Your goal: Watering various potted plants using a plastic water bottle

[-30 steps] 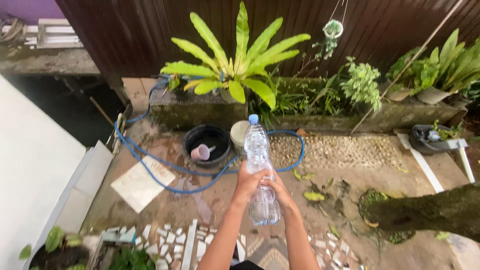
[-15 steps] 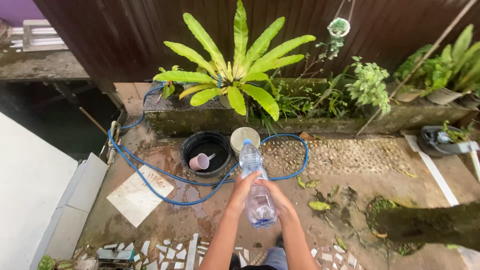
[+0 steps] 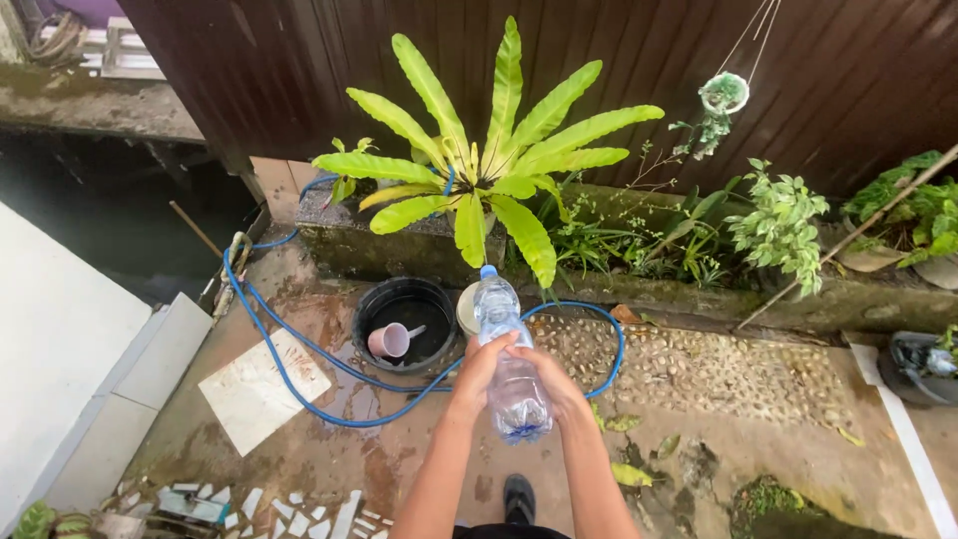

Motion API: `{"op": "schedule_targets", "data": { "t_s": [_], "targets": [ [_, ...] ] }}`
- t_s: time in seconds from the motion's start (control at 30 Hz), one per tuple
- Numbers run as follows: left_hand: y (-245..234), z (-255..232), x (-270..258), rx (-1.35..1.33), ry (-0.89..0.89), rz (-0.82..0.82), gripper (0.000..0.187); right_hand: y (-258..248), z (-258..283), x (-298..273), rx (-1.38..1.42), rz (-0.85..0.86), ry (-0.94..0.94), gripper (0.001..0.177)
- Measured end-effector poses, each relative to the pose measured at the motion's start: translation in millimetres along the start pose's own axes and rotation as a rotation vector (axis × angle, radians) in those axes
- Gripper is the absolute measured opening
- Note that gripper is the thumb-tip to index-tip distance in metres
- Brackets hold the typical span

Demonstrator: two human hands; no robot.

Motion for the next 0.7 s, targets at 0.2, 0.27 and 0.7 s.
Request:
{"op": "schedule_targets", "data": {
  "t_s": [0.2, 0.27, 0.7],
  "targets": [
    [41.4, 16.2, 50.4, -0.011, -0.017, -0.062, 0.058, 2.8, 55.1, -15.1, -0.011, -0.024, 0.007, 0.042],
    [47.2, 4.8, 45.2, -0.023, -0.024, -0.074, 0.058, -8.4, 59.7, 0.1, -0.025, -0.010, 0.025, 0.044],
    [17.1, -21.7, 44.3, 0.021, -0.061, -0.051, 0.070, 9.8, 45.5, 25.4, 0.014, 0.006, 0.043, 0.040]
  ]
}}
Point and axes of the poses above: each hand's wrist, its own x-axis towards the middle knuckle, its own y-axis out of the palm, z = x × y, the point moved 6 cm from there along x, towards the middle knuckle, and after that the axes turned 11 degrees about x, right-handed, at the moved point
